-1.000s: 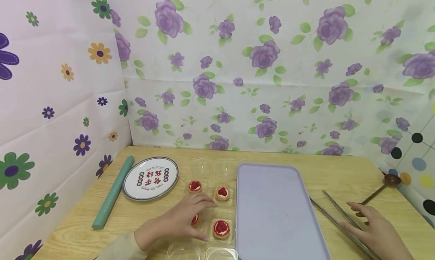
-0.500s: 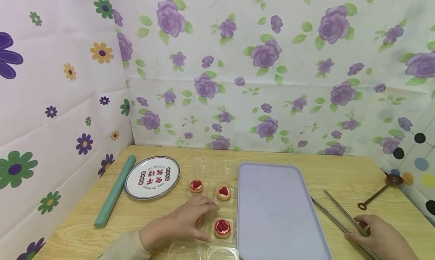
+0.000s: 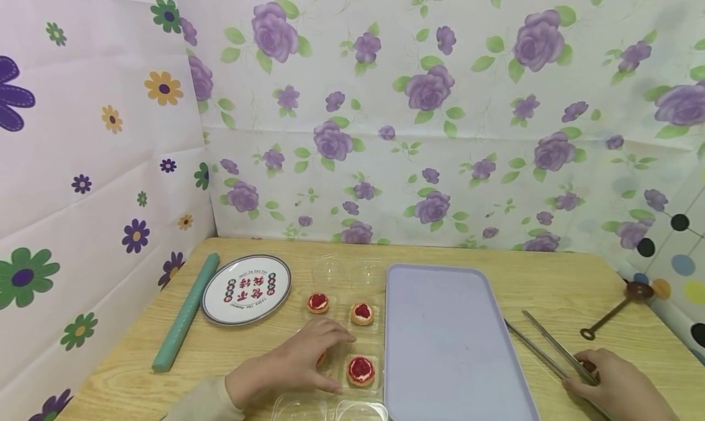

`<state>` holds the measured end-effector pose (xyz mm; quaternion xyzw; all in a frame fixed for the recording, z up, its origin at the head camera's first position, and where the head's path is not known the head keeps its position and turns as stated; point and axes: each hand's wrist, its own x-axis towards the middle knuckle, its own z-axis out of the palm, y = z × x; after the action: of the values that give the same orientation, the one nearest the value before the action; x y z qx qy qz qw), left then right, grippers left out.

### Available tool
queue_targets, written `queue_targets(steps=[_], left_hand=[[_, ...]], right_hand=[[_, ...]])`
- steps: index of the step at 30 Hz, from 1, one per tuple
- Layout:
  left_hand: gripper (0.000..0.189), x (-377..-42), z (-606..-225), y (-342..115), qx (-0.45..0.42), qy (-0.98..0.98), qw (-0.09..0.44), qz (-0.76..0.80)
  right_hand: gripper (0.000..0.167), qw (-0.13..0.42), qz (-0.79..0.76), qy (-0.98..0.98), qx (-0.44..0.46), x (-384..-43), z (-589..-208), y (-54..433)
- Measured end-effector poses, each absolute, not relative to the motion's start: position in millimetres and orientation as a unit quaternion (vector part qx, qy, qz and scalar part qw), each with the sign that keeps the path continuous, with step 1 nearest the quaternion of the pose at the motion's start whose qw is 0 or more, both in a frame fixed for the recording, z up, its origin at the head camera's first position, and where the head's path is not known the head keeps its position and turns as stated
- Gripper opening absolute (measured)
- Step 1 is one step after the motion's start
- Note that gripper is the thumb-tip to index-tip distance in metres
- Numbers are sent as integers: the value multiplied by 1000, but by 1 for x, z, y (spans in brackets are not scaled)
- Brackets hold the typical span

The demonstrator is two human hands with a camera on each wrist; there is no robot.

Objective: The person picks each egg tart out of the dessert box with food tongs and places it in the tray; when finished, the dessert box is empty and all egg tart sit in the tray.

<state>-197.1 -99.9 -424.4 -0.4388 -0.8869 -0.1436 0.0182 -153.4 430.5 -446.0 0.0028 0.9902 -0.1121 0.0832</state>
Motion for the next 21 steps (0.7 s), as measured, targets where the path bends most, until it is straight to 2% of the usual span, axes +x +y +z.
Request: queue_targets(steps=[5,9,17,21], left_hand=[[76,-197,-425,-100,-441,-885,25,-146],[76,-197,-425,-98,-440,-886,28,-144],[75,-197,-424,-99,-437,-887,24,-143],[76,-197,-424,-100,-436,-889,24,-139]], right_hand=[[65,80,-109,991,13,-151,-442,429],[64,55,-108,992,19,-151,-436,430],[49,-18,-95,995,8,-145,-425,423],[46,-24,-115,993,11,-143,-420,419]])
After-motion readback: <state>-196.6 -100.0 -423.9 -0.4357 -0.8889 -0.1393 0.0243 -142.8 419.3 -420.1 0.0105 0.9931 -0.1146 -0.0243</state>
